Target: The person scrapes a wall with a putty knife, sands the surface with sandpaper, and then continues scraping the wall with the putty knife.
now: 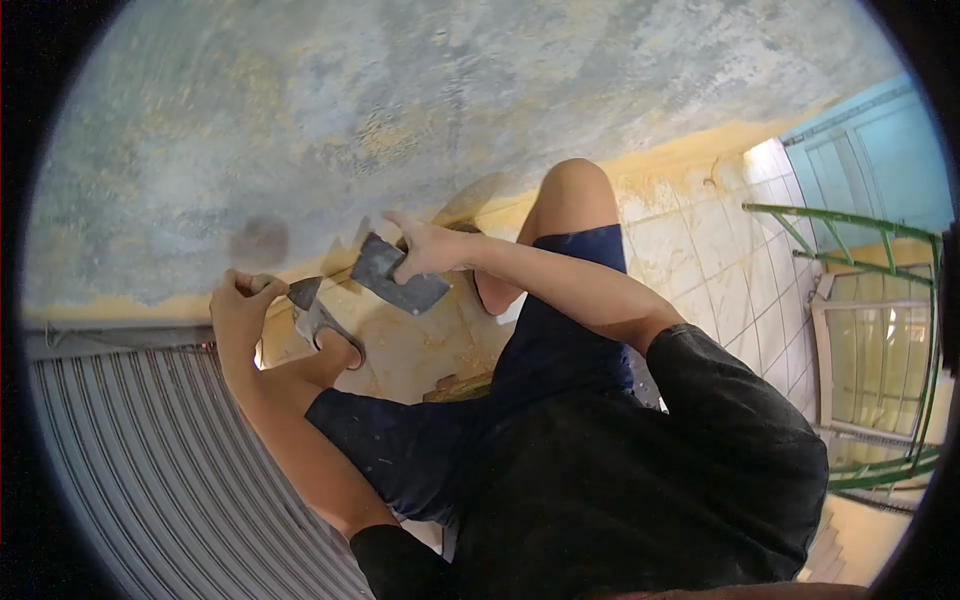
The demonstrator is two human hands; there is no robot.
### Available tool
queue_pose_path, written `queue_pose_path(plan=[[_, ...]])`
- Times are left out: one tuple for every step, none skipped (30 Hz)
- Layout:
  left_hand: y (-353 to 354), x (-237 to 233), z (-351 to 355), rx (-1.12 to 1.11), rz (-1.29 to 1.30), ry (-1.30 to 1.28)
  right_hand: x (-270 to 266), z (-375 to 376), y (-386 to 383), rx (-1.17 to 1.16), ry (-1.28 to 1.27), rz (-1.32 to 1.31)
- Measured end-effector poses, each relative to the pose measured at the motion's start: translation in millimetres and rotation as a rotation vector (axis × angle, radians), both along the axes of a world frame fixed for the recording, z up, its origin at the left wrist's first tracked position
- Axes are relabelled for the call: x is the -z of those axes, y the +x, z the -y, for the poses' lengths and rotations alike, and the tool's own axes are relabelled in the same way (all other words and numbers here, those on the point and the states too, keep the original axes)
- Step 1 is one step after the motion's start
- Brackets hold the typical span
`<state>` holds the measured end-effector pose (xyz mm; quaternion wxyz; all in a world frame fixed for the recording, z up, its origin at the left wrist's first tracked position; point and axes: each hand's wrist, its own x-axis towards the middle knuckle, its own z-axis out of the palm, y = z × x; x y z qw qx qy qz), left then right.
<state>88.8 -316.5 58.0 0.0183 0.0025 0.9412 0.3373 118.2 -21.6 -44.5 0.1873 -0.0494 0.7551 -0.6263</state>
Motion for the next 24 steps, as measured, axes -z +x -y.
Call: queue_pose_path(plan=[[-2,-1,-2,-0.02,0.02,0.005,-26,-9,-3,-0.09,0.023,-0.013],[-5,-2,-3,-0.039,0.04,0.008,-55,-21,-4,-0.178,0.046,-0.026],[-11,2,2,0.023,0.007,-0.11,-90,-41,-1,-0.241,0.096,-0.012],[-12,2,3,0.054,-0.003,-0.115,-100,-63,0,-0.144,0.032,-0.013],[-13,2,3,0.079,0.038,-0.031,-107,-84,5,-0.045,-0.034,-0.013],[-13,2,0,0.103,0.083,0.053,-129,-104,20,0.12,-0.338,0.032],[-10,-5,-6,0.134,0.081,0.048,-147,-126,38,0.281,-0.644,0.071],[-4,-17,-14,0.105,0.172,0.051,-145,-155,47,0.385,-0.664,0.0],[0,-23,-18,0.072,0.262,0.051,-138,-188,52,0.487,-0.683,-0.07],[1,-20,-15,0.092,0.26,0.042,-119,-218,58,0.613,-0.783,-0.073],[0,-12,-9,0.147,0.291,0.085,-100,-243,63,0.777,-0.809,-0.109],[-2,-6,-7,0.2,0.323,0.129,-67,-269,64,0.891,-0.83,-0.1],[0,-4,-13,0.211,0.322,0.122,-37,-284,65,1.027,-0.76,-0.122],[4,-3,-21,0.195,0.349,0.176,15,-300,63,1.158,-0.681,-0.158],[4,1,-26,0.175,0.375,0.232,65,-311,59,1.285,-0.598,-0.193],[1,9,-26,0.18,0.372,0.228,95,-306,58,1.376,-0.629,-0.115],[-1,21,-24,0.184,0.369,0.202,125,-299,55,1.418,-0.653,0.026],[-3,31,-23,0.187,0.366,0.177,170,-294,50,1.431,-0.783,0.071],[-4,34,-25,0.213,0.308,0.102,200,-281,43,1.391,-0.994,0.153],[-5,36,-26,0.214,0.311,0.099,228,-264,34,1.408,-1.06,0.312],[-6,37,-31,0.2,0.285,0.092,263,-249,21,1.334,-1.139,0.356],[-8,38,-35,0.189,0.258,0.086,243,-222,12,1.317,-1.169,0.426],[-9,37,-39,0.196,0.26,0.083,271,-209,0,1.207,-1.212,0.493],[-10,34,-41,0.187,0.244,-0.02,255,-187,-10,1.14,-1.174,0.544]])
